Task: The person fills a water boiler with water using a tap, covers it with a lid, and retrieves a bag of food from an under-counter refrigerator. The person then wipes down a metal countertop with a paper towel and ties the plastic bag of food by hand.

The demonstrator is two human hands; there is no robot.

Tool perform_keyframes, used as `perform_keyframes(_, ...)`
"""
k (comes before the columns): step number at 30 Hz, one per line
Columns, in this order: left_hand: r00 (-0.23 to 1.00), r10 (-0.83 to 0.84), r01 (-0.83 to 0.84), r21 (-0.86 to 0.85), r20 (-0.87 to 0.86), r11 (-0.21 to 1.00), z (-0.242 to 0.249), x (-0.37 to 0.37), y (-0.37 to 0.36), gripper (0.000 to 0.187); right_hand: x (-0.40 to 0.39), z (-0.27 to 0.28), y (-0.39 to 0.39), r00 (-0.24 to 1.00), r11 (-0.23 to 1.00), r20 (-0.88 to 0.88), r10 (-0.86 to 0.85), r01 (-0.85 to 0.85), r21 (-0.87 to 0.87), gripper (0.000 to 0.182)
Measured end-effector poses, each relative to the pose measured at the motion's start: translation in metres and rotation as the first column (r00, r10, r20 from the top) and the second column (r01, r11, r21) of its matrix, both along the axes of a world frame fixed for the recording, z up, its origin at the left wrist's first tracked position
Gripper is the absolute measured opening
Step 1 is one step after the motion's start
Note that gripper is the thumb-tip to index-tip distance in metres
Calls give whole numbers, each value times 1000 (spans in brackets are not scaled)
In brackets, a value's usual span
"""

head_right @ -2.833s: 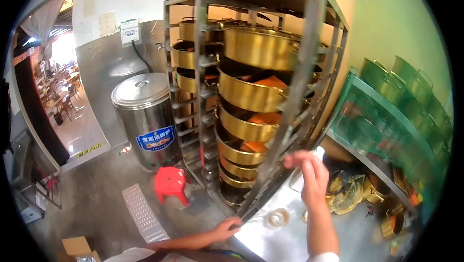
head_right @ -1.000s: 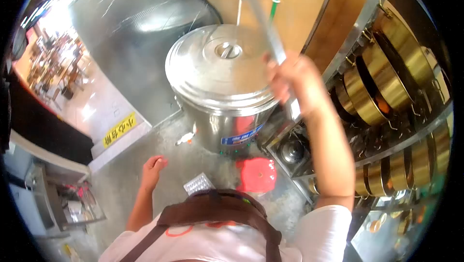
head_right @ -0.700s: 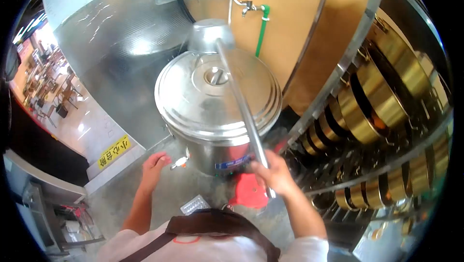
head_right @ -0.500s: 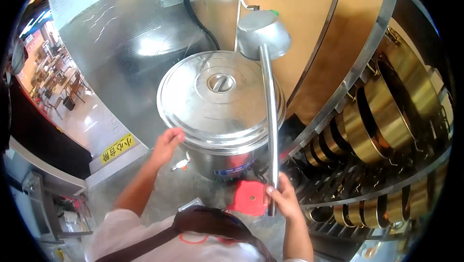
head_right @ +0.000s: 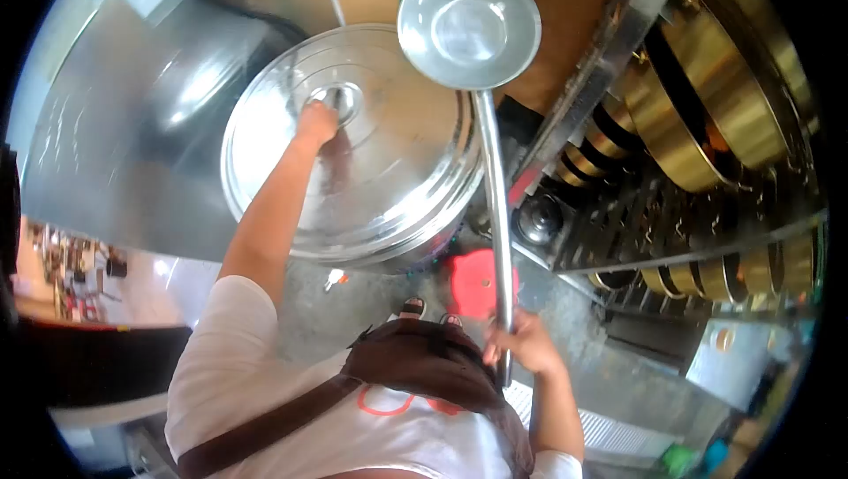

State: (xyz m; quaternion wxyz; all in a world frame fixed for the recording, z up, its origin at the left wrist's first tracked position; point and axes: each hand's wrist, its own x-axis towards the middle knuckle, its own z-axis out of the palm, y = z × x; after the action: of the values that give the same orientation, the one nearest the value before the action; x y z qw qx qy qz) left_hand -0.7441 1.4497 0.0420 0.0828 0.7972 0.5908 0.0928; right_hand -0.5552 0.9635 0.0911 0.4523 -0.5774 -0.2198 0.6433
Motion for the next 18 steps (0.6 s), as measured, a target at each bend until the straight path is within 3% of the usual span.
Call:
perform_keyframes(1,999,-12,12,7,-32,1000,-9,5,17,33,-9,11,4,1000,999,4,-27,27,-18,18)
perform_keyframes(2,998,-31,35,89,-55,995,-32,7,42,33,-7,16,5,986,994,136,-97,104,-44,16)
perform_keyframes(3,998,-31,34,48,-54,998,-37,7,55,30,-8,19,6,954,981,254,-160,183,-68,14)
perform_keyframes(5,974,80,-34,-217,211,976,-39,10,73,25,-14,14,7,889,964,399,-224,261,-41,17)
perform_keyframes(7,800,342,-55,-507,493,860,-38,7,82,22,-18,13,5,874,936,379,-304,348,-53,13)
perform_keyframes(9,675,388,25,-546,628,838,-31,-4,81,20,-17,17,9,869,926,367,-332,374,-48,15)
perform_keyframes(10,696,321,88,-521,642,849,-34,-18,88,22,-14,10,9,840,915,394,-374,402,11,17)
perform_keyframes(13,692,404,8,-565,599,825,0,-61,82,22,-9,11,20,794,860,330,-511,470,199,20)
perform_keyframes(15,719,398,-54,-524,570,850,22,-98,78,28,-1,21,28,805,884,376,-459,455,106,23)
perform_keyframes(16,680,460,-66,-578,570,814,39,-112,62,31,2,20,31,780,904,479,-402,422,72,25)
perform_keyframes(18,721,400,-63,-520,566,852,57,-132,33,28,10,17,34,749,934,582,-316,352,54,28)
